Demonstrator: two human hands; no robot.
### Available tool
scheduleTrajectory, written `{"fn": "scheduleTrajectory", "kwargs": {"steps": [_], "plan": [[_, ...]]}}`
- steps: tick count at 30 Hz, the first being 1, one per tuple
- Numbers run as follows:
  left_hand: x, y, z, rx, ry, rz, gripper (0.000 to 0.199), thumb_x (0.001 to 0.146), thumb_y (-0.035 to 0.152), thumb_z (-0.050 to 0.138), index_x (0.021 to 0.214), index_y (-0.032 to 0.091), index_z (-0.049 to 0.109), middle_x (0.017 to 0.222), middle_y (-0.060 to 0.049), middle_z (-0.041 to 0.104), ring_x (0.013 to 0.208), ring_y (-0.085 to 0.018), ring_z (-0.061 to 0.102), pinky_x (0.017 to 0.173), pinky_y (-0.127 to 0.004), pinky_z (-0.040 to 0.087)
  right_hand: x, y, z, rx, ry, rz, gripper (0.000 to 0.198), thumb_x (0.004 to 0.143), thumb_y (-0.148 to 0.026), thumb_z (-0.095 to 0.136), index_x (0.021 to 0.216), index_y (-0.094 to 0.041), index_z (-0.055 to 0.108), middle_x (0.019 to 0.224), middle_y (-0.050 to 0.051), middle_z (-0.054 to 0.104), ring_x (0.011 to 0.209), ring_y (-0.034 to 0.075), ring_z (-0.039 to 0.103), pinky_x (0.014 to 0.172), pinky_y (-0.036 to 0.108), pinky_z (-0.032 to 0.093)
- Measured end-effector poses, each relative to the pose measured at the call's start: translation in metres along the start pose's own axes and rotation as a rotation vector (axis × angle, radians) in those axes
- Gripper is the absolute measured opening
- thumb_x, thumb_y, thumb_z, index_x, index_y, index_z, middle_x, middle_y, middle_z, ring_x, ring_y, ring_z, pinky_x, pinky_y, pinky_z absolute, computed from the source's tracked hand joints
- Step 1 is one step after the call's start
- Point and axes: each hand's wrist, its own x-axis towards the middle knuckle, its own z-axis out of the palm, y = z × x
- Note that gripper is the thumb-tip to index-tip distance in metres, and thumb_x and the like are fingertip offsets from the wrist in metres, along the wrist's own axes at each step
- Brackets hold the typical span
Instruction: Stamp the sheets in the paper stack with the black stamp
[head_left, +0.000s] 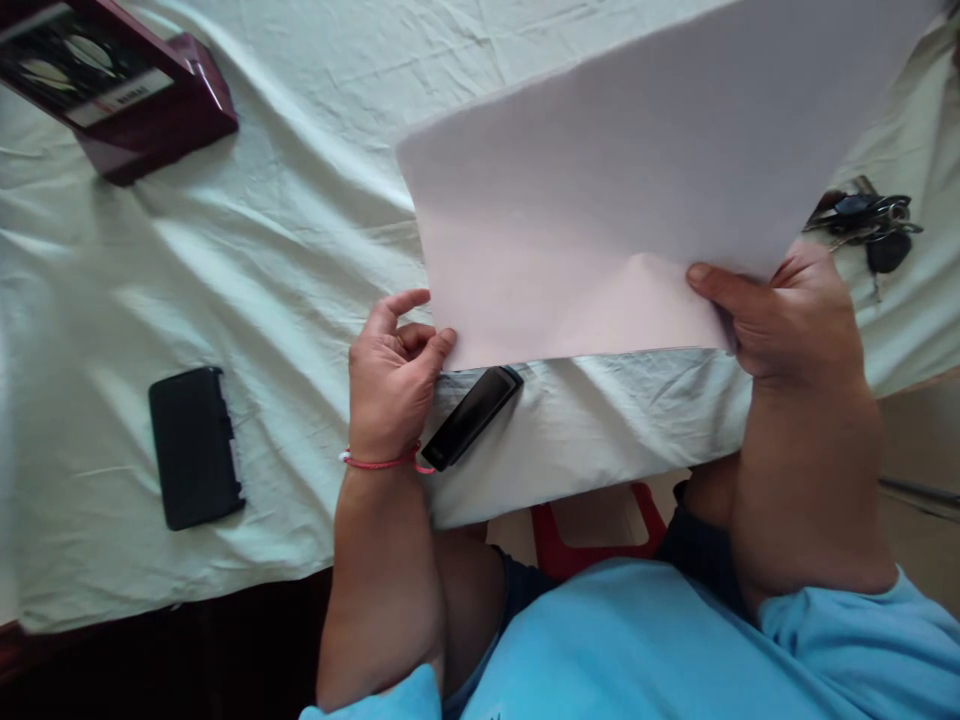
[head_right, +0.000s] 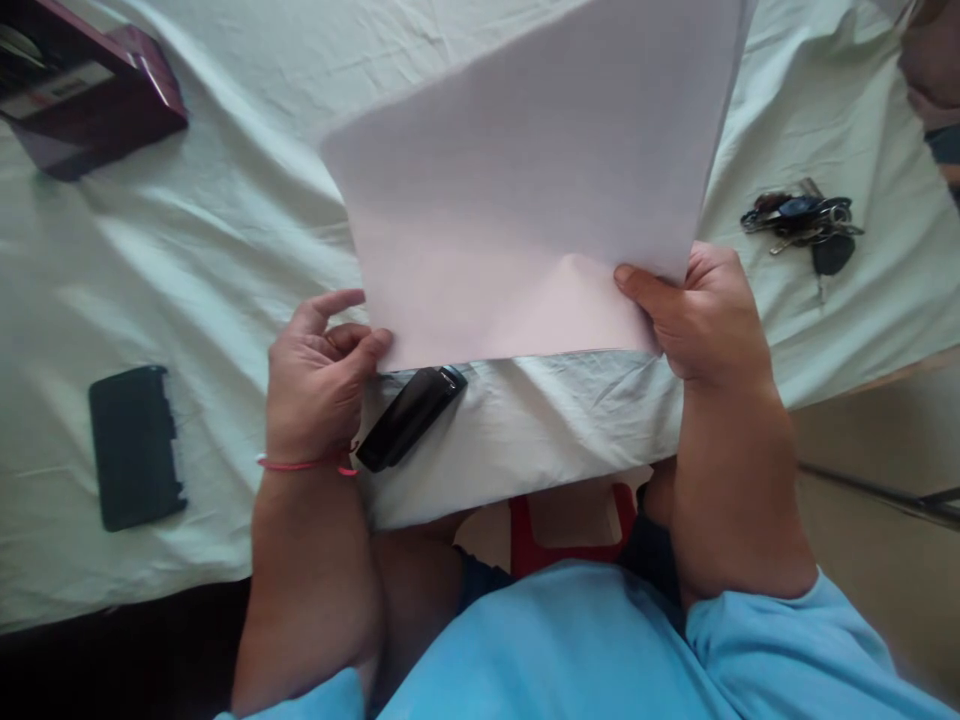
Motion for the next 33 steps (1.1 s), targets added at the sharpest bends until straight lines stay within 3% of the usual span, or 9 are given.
{"fn": "scheduleTrajectory", "kwargs": {"steps": [8, 13, 17, 20, 26, 31, 33], "plan": [[-0.001, 0.001, 0.0, 0.082, -0.08, 0.004, 0.034, 0.085, 0.044, 0.084, 0.108, 0.02, 0.079, 0.064, 0.005, 0.059, 0.053, -0.013, 0.05, 0.048, -0.026, 0.043, -0.001, -0.004, 0.004, 0.058, 0.008, 0.033, 0.033, 0.064, -0.025, 0.103, 0.093, -0.025, 0.088, 0.104, -0.001, 0.089, 0.096, 0.02, 0.083, 0.098, 0.039, 0.072], [0.0, 0.004, -0.002, 0.083, -0.079, 0.041, 0.022, 0.089, 0.039, 0.08, 0.102, 0.021, 0.077, 0.069, 0.003, 0.063, 0.057, -0.014, 0.054, 0.048, -0.024, 0.044, -0.001, -0.004, 0.006, 0.048, 0.01, 0.005, 0.037, 0.065, -0.037, 0.108, 0.093, -0.027, 0.087, 0.104, -0.002, 0.089, 0.099, 0.021, 0.084, 0.101, 0.044, 0.073], [-0.001, 0.001, -0.004, 0.217, -0.127, 0.097, 0.016, 0.096, 0.035, 0.075, 0.104, 0.021, 0.076, 0.064, 0.005, 0.064, 0.052, -0.014, 0.053, 0.052, -0.027, 0.043, 0.0, -0.007, 0.003, 0.028, 0.014, 0.003, 0.04, 0.064, -0.041, 0.111, 0.09, -0.025, 0.085, 0.102, -0.001, 0.088, 0.092, 0.019, 0.081, 0.096, 0.042, 0.073], [-0.002, -0.003, -0.003, 0.31, -0.111, 0.104, 0.019, 0.095, 0.031, 0.075, 0.111, 0.02, 0.078, 0.064, 0.006, 0.066, 0.055, -0.014, 0.057, 0.06, -0.029, 0.045, 0.0, -0.012, -0.002, -0.01, 0.037, -0.011, 0.042, 0.063, -0.041, 0.111, 0.091, -0.024, 0.085, 0.102, 0.0, 0.088, 0.092, 0.02, 0.081, 0.097, 0.044, 0.073], [-0.005, -0.006, -0.002, 0.321, -0.089, 0.085, 0.047, 0.092, 0.035, 0.08, 0.135, 0.018, 0.076, 0.083, 0.0, 0.081, 0.07, -0.019, 0.068, 0.071, -0.033, 0.05, -0.001, -0.022, -0.008, -0.072, 0.038, -0.001, 0.046, 0.057, -0.049, 0.114, 0.086, -0.026, 0.087, 0.105, 0.001, 0.09, 0.099, 0.025, 0.083, 0.106, 0.053, 0.073], [-0.018, 0.008, -0.012, 0.305, -0.083, 0.118, 0.044, 0.098, 0.05, 0.087, 0.128, 0.019, 0.081, 0.104, -0.006, 0.086, 0.082, -0.02, 0.072, 0.076, -0.034, 0.055, 0.0, -0.026, -0.018, -0.127, 0.045, 0.034, 0.045, 0.057, -0.047, 0.115, 0.083, -0.025, 0.087, 0.105, 0.002, 0.089, 0.095, 0.023, 0.081, 0.107, 0.05, 0.072], [-0.025, 0.015, -0.02, 0.27, -0.165, 0.168, 0.047, 0.093, 0.052, 0.095, 0.127, 0.022, 0.084, 0.114, -0.006, 0.085, 0.091, -0.021, 0.072, 0.082, -0.034, 0.056, 0.001, -0.026, -0.022, -0.148, 0.049, 0.034, 0.043, 0.059, -0.044, 0.114, 0.084, -0.024, 0.087, 0.104, 0.003, 0.088, 0.092, 0.021, 0.079, 0.101, 0.048, 0.072]]}}
